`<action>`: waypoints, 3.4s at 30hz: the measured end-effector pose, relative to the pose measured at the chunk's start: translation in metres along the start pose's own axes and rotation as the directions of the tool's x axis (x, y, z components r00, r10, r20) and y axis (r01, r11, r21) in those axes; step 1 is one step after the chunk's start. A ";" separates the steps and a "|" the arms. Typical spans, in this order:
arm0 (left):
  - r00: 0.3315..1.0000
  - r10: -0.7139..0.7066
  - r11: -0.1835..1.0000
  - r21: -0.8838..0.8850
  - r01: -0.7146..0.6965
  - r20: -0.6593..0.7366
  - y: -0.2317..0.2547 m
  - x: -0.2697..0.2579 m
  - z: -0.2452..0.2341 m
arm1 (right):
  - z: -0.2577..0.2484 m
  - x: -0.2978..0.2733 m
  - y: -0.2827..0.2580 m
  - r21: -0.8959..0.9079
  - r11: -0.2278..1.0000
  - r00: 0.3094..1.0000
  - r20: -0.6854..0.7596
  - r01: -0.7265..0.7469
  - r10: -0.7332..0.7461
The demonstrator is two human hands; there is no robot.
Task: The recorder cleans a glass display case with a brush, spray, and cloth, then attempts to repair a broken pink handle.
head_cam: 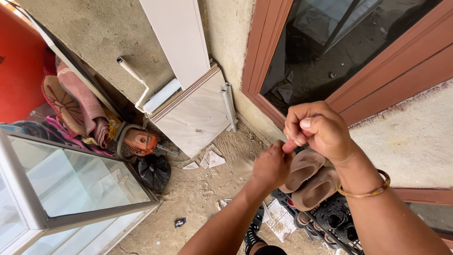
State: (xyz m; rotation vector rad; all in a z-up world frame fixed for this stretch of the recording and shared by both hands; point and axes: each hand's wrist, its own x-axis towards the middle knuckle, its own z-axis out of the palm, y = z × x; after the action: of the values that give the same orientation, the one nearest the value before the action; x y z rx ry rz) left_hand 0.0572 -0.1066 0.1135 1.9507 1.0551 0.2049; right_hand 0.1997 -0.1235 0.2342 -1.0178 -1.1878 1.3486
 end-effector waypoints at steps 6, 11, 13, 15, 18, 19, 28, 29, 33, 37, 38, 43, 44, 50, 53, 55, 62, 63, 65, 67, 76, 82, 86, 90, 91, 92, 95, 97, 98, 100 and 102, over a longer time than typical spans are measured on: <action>0.996 0.049 0.983 -0.171 -0.061 -0.073 -0.059 0.048 0.046 | -0.030 0.007 0.098 -0.287 0.958 1.000 -0.012 0.013 -0.017; 0.998 -0.020 0.987 -0.160 0.028 0.053 -0.065 0.020 0.060 | -0.021 -0.010 0.120 -0.223 0.972 0.997 -0.020 -0.078 0.075; 0.995 -0.064 0.972 -0.219 0.078 0.072 -0.050 0.006 0.054 | -0.024 -0.016 0.120 -0.162 0.982 0.995 -0.018 -0.096 0.094; 0.998 -0.052 0.984 -0.170 0.055 0.022 -0.041 0.001 0.055 | -0.029 -0.021 0.112 -0.113 0.992 0.999 -0.024 -0.050 0.048; 0.996 -0.001 0.992 -0.129 -0.010 -0.086 -0.011 0.000 0.042 | -0.018 -0.019 0.055 -0.077 0.996 0.996 -0.084 -0.035 0.029; 0.996 -0.001 0.992 -0.127 -0.010 -0.087 -0.005 0.004 0.037 | -0.018 -0.017 0.045 -0.076 0.997 0.996 -0.084 -0.033 0.027; 0.957 0.089 0.970 -0.194 -0.146 -0.275 -0.086 0.060 0.090 | -0.030 0.006 0.100 -0.303 0.951 0.994 0.070 -0.058 0.083; 0.984 0.065 0.988 -0.125 -0.087 -0.166 -0.091 0.054 0.094 | -0.028 0.003 0.106 -0.311 0.945 0.987 0.092 -0.099 0.133; 0.993 -0.114 0.987 -0.121 0.109 -0.028 -0.066 0.014 0.082 | -0.019 -0.013 0.101 -0.279 0.948 0.972 0.134 -0.151 0.194; 0.987 -0.094 0.978 -0.196 0.067 -0.132 -0.019 -0.006 0.054 | -0.026 -0.025 0.080 -0.224 0.967 0.983 0.102 -0.124 0.149; 0.988 -0.108 0.983 -0.159 0.090 -0.112 -0.008 -0.006 0.047 | -0.026 -0.024 0.068 -0.201 0.975 0.991 0.073 -0.098 0.114; 0.995 -0.016 0.997 -0.074 0.009 -0.096 -0.004 0.005 0.044 | -0.024 -0.024 0.052 -0.173 0.984 0.999 -0.034 -0.039 0.033; 0.995 0.045 0.987 -0.149 -0.058 -0.093 -0.016 0.012 0.049 | -0.031 -0.024 0.072 -0.195 0.981 1.000 -0.019 -0.015 0.011; 0.991 0.052 0.987 -0.160 -0.032 0.127 -0.060 -0.009 0.043 | 0.001 -0.035 0.096 -0.162 0.984 0.997 -0.038 -0.076 0.071; 0.980 0.046 0.994 -0.106 -0.025 0.196 -0.057 -0.036 0.026 | 0.012 -0.044 0.090 -0.108 0.990 0.994 -0.069 -0.088 0.081; 0.959 0.015 0.999 -0.052 0.000 0.282 -0.045 -0.051 0.008 | 0.019 -0.047 0.077 -0.098 0.993 0.996 -0.068 -0.062 0.056; 0.959 0.183 0.983 -0.059 -0.174 0.216 -0.024 -0.060 -0.027 | 0.065 -0.050 0.020 -0.077 0.996 0.976 -0.209 0.038 -0.053; 0.958 0.226 0.974 -0.050 -0.220 0.178 -0.031 -0.056 -0.023 | 0.072 -0.051 0.023 -0.111 0.994 0.967 -0.251 0.013 -0.041; 0.955 0.211 0.976 -0.096 -0.195 0.207 -0.065 -0.044 -0.005 | 0.078 -0.052 0.067 -0.201 0.980 0.964 -0.262 -0.006 -0.048; 0.950 0.197 0.976 -0.139 -0.168 0.240 -0.100 -0.043 0.012 | 0.093 -0.058 0.102 -0.288 0.957 0.960 -0.275 -0.030 -0.053; 0.917 0.030 0.996 0.065 -0.061 0.398 -0.114 -0.139 -0.016 | 0.156 -0.095 0.105 -0.085 0.992 0.951 -0.300 -0.096 0.067; 0.944 0.121 0.992 0.004 -0.128 0.306 -0.047 -0.163 -0.054 | 0.162 -0.098 0.030 -0.013 0.997 0.950 -0.302 0.082 -0.082; 0.964 0.163 0.986 -0.014 -0.163 0.211 -0.059 -0.150 -0.026 | 0.159 -0.106 0.044 -0.111 0.992 0.951 -0.298 0.054 -0.084; 0.958 0.173 0.979 -0.149 -0.141 0.228 -0.123 -0.142 0.042 | 0.155 -0.128 0.122 -0.209 0.973 0.954 -0.298 -0.096 0.030; 0.960 0.171 0.979 -0.150 -0.140 0.221 -0.126 -0.149 0.046 | 0.157 -0.135 0.121 -0.211 0.973 0.956 -0.291 -0.094 0.030; 0.955 0.147 0.983 -0.141 -0.113 0.258 -0.129 -0.157 0.051 | 0.159 -0.143 0.121 -0.191 0.974 0.959 -0.277 -0.119 0.063; 0.940 0.106 0.992 -0.096 -0.078 0.324 -0.101 -0.194 0.042 | 0.159 -0.164 0.106 -0.130 0.986 0.966 -0.247 -0.109 0.074; 0.930 0.095 0.995 -0.065 -0.076 0.356 -0.066 -0.217 0.031 | 0.155 -0.177 0.084 -0.091 0.993 0.969 -0.240 -0.075 0.051; 0.944 0.110 0.994 -0.057 -0.096 0.311 -0.048 -0.226 0.027 | 0.152 -0.182 0.068 -0.036 0.999 0.975 -0.220 -0.019 0.010; 0.955 0.128 0.992 -0.052 -0.118 0.267 -0.015 -0.239 0.026 | 0.146 -0.196 0.043 0.016 0.999 0.979 -0.204 0.034 -0.030; 0.970 0.004 0.995 0.099 -0.029 0.242 0.015 -0.243 0.025 | 0.140 -0.204 0.023 0.042 0.996 0.983 -0.166 0.082 -0.074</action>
State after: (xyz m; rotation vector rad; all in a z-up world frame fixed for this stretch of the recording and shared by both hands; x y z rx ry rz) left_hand -0.0737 -0.3061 0.1696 2.0163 0.9040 -0.0784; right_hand 0.0827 -0.3422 0.2261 -1.0168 -1.0556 1.2031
